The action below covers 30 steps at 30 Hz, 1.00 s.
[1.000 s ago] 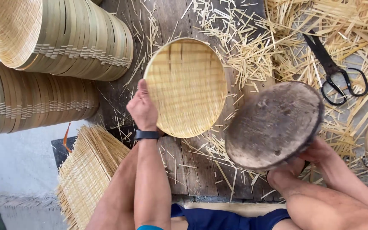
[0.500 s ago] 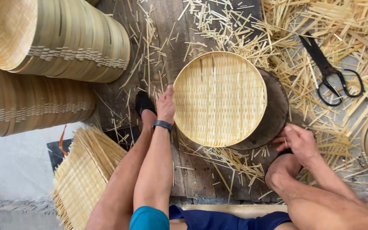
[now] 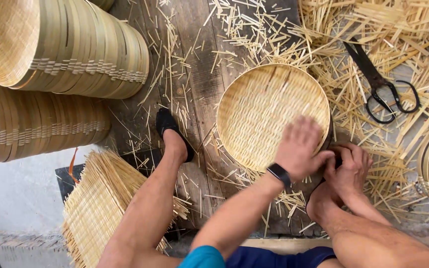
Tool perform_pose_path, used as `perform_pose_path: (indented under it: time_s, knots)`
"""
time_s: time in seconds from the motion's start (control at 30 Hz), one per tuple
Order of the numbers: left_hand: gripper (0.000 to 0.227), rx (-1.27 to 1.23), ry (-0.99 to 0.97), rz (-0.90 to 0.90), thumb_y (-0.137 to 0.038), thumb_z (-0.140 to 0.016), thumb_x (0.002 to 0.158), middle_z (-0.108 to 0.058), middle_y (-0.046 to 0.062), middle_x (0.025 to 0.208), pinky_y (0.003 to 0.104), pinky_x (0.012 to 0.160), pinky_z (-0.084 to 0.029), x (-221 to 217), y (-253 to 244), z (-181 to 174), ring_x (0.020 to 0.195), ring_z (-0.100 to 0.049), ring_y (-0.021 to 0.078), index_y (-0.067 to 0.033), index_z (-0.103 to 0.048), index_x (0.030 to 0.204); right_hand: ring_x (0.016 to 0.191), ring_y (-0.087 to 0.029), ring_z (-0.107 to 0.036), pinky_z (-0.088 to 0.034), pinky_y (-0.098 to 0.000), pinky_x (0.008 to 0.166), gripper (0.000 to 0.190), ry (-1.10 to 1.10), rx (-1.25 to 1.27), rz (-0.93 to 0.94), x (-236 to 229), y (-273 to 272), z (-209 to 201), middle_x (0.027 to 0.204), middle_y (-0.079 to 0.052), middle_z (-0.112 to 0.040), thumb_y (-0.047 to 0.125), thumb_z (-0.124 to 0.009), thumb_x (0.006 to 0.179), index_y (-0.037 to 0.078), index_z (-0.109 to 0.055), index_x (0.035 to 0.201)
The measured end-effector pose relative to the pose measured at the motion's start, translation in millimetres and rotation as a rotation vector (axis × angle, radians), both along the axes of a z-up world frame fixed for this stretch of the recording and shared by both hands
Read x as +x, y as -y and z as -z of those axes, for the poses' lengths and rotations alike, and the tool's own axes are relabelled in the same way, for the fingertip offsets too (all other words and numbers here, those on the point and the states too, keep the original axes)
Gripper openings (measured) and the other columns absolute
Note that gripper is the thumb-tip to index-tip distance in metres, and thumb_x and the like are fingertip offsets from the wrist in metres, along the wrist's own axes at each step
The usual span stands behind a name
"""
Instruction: Assembling and trimming the base of a bamboo steamer basket.
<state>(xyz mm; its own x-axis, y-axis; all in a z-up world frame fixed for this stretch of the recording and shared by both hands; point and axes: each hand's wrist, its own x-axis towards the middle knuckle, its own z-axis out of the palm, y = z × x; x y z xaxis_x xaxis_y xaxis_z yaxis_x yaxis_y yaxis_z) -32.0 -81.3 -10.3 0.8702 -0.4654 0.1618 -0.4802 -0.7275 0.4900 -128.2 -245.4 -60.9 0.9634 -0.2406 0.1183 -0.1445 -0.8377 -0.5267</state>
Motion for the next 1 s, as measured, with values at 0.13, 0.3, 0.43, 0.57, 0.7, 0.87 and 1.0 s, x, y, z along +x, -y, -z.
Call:
perform_pose_path:
  time_s: [0.13,0.3,0.43,0.57,0.7,0.87,1.0]
  knots:
    - [0.064,0.276,-0.110,0.051,-0.023,-0.059,0.089,-0.044,0.014,0.164,0.049,0.133,-0.025,-43.1,-6.0,1.4,0.158,-0.036,0.0335,-0.0056,-0.052,0.150,0.120,-0.029,-0.055,-0.039,-0.0460,0.110,0.012,0.006,0.036,0.011,-5.6,5.0,14.3,0.118,-0.007,-0.064,0.014,-0.074,0.091,0.012,-0.073,0.102]
    - [0.061,0.517,-0.042,0.271,-0.012,-0.058,0.085,-0.044,0.017,0.158,0.048,0.125,-0.028,7.3,-113.5,-1.3,0.149,-0.039,0.0315,-0.0069,-0.050,0.146,0.117,-0.028,-0.054,-0.040,-0.0435,0.108,0.007,0.027,0.038,-0.011,-17.8,12.7,42.1,0.116,-0.006,-0.061,0.018,-0.073,0.096,0.013,-0.074,0.101]
    - [0.053,0.743,0.432,0.534,-0.003,-0.064,0.089,-0.060,0.018,0.143,0.040,0.120,-0.041,94.8,-213.2,-66.7,0.137,-0.055,0.0287,0.0031,-0.055,0.141,0.116,-0.028,-0.054,-0.040,-0.0419,0.109,0.010,0.048,-0.002,-0.023,-24.8,18.6,61.3,0.115,-0.006,-0.059,0.019,-0.071,0.096,0.014,-0.075,0.104]
    - [0.036,0.675,0.710,0.278,-0.010,-0.060,0.082,-0.069,0.013,0.118,0.036,0.103,-0.052,189.1,-298.8,-173.9,0.110,-0.065,0.0268,-0.0035,-0.061,0.118,0.115,-0.027,-0.054,-0.041,-0.0394,0.107,0.008,0.063,-0.026,-0.041,-36.0,32.1,93.7,0.115,-0.004,-0.058,0.019,-0.071,0.099,0.014,-0.073,0.105]
    - [0.034,0.913,0.523,-0.288,0.013,-0.047,0.098,-0.072,0.013,0.093,0.034,0.068,-0.058,256.7,-403.4,-229.1,0.080,-0.070,0.0247,-0.0021,-0.068,0.121,0.115,-0.024,-0.055,-0.041,-0.0366,0.108,0.007,0.077,-0.154,-0.047,-39.1,40.0,117.2,0.114,-0.003,-0.057,0.020,-0.070,0.097,0.016,-0.069,0.103]
    - [0.034,0.623,0.402,-0.653,0.013,-0.056,0.093,-0.076,0.014,0.093,0.036,0.069,-0.062,292.9,-491.4,-244.6,0.081,-0.074,0.0250,-0.0081,-0.073,0.112,0.111,-0.022,-0.055,-0.043,-0.0352,0.106,0.013,0.083,-0.191,-0.025,-47.4,51.1,147.0,0.111,-0.001,-0.056,0.023,-0.072,0.092,0.017,-0.070,0.103]
    - [0.036,0.473,0.309,-0.798,0.005,-0.066,0.086,-0.076,0.015,0.091,0.038,0.074,-0.060,289.7,-493.4,-249.9,0.078,-0.073,0.0265,-0.0138,-0.076,0.115,0.110,-0.020,-0.056,-0.045,-0.0328,0.107,0.014,0.108,-0.169,0.012,-49.0,50.1,163.6,0.108,0.000,-0.054,0.023,-0.074,0.089,0.019,-0.070,0.101]
